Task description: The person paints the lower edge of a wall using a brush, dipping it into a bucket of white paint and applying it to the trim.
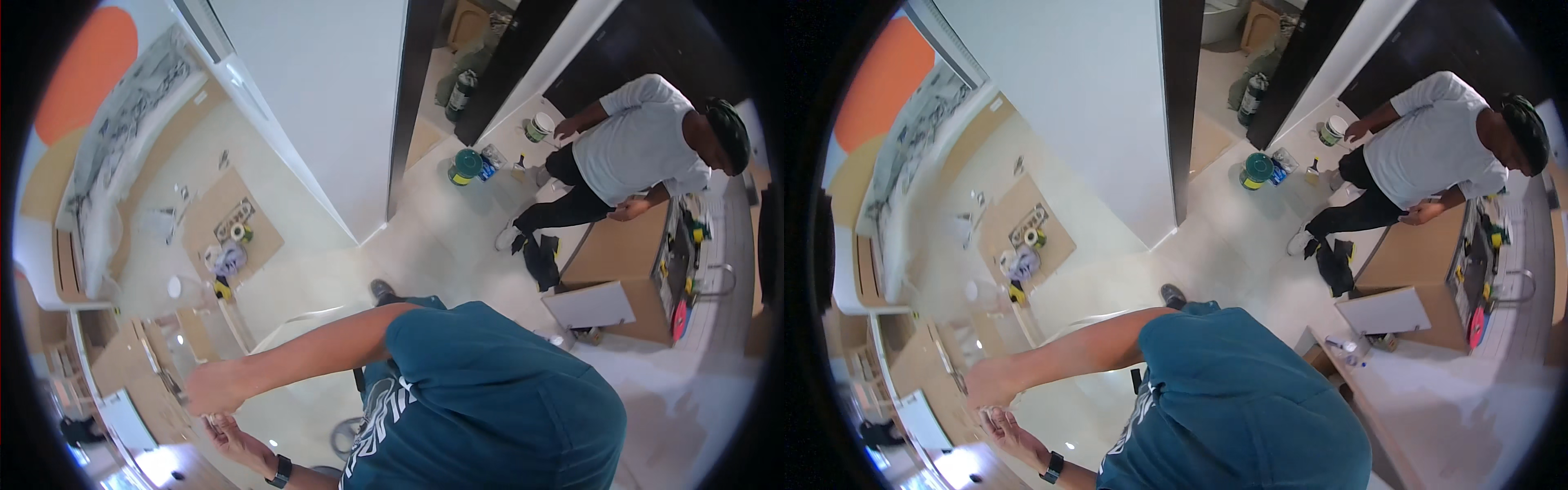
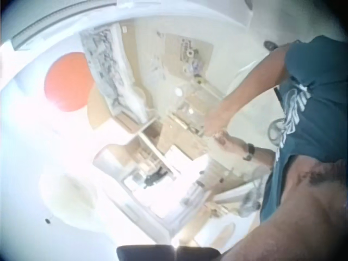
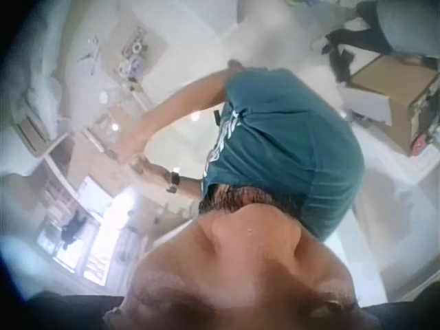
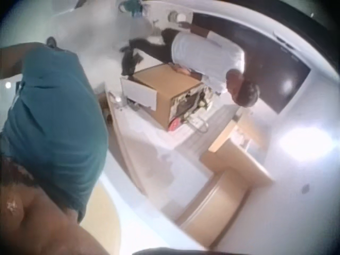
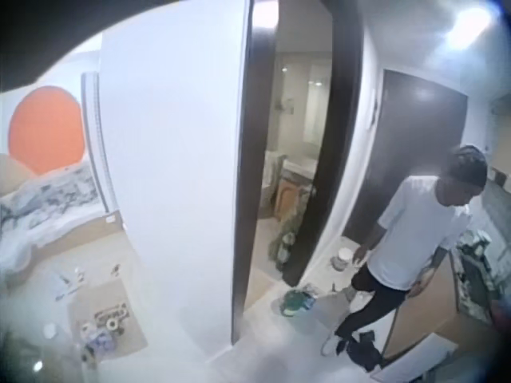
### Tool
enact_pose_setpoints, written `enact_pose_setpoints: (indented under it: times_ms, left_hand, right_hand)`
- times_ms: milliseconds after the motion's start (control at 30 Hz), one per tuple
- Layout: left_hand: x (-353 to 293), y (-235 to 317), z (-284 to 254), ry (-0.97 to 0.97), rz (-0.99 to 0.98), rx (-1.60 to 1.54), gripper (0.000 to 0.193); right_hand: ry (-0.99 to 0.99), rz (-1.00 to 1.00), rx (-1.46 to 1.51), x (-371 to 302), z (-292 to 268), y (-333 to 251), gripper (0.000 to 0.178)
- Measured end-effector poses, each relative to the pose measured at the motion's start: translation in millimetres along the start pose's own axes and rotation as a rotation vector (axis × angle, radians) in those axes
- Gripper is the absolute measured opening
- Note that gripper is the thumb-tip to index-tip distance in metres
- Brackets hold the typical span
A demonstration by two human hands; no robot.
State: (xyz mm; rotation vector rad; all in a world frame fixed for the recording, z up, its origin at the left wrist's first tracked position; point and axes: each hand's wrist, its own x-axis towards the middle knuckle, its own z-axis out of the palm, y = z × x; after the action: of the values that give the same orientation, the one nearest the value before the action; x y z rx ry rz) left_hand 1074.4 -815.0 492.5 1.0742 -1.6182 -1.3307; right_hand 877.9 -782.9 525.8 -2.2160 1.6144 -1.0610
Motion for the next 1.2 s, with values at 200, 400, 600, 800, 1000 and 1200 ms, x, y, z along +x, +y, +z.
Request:
enact_pose_setpoints:
  times_ms: [200,400,600,800,1000,1200]
  left_hand:
    - [94,18,31,-0.159,0.139,0.129,0.042]
    - [151,-3,13,-0.051,0.139,0.274,0.016]
    - [257,-49,27,-0.083,0.311,0.464,0.019]
    - [368,-61,35,-0.083,0.124,0.226,0.023]
    - [483,-88,40,-0.155,0.239,0.154,0.022]
    - [591,-89,48,-0.132,0.181,0.045,0.022]
  right_hand:
    - [0.101,0.042,-0.054,46,-33,49,0.019]
    - [-0.014,0.168,-0.027,104,-6,77,0.019]
    - [0.312,0.437,-0.054,123,12,158,0.015]
    - [0.466,0.636,-0.033,63,44,212,0.026]
    - [0.378,1.292,-0.153,-133,146,218,0.028]
    - [0.753,1.652,0.030,-144,179,155,0.018]
